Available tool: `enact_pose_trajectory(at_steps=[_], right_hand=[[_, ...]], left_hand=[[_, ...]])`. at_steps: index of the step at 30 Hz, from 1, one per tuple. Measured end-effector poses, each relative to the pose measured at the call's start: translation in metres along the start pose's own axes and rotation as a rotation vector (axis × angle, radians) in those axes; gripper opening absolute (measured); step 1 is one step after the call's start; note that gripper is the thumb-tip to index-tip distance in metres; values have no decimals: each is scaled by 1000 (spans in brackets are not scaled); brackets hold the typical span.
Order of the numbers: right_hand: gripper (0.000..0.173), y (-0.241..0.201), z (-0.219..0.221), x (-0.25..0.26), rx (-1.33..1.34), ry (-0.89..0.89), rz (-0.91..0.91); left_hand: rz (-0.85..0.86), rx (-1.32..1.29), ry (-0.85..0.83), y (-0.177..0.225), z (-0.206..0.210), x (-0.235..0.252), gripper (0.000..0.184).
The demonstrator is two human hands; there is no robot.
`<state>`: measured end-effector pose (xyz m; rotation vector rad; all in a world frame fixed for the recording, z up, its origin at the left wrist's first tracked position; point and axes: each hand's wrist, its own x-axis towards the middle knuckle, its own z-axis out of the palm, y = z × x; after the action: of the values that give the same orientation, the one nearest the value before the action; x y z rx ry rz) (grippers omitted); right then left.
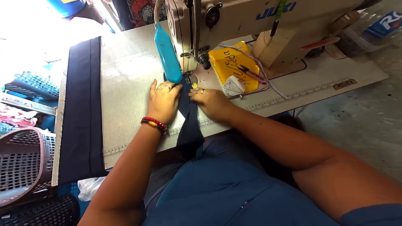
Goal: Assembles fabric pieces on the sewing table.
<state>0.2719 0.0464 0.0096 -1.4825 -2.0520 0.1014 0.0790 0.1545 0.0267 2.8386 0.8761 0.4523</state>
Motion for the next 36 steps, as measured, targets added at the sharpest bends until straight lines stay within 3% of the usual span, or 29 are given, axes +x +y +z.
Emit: enact_pose_trajectory(at_steps=[4, 7, 10, 13, 18, 23, 26, 29, 32, 36], right_hand=[[23, -39, -23, -48, 161, 102, 196], [24, -67, -34, -121, 491, -78, 310], [29, -67, -22, -142, 633, -334, 495], [38, -59, 6, -124, 700, -555, 616], [37, -57, 54, -117, 634, -508, 653], [47, -62, 53, -119, 486, -341, 764], [44, -61, 61, -123, 515, -298, 714], [33, -60, 67, -121, 562, -364, 639], [32, -60, 66, -122, 657, -429, 602], [29, -78, 43, -108, 859, -582, 452]], left_hand=[[-214, -452, 158, 36, -43, -74, 24], [-423, -916, -136, 56, -45, -167, 16], [-665, -901, -492, 53, -12, -208, 21], [-799, -877, -535, 59, 24, -199, 54], [-913, -781, -375, 65, 57, -174, 79], [-1046, -780, -252, 74, 58, -165, 72], [-1020, -813, -262, 77, 65, -162, 66], [-1002, -709, -283, 73, 66, -156, 44], [-980, -694, -252, 62, 69, -166, 40], [-890, -1008, -141, 51, 57, -201, 32]])
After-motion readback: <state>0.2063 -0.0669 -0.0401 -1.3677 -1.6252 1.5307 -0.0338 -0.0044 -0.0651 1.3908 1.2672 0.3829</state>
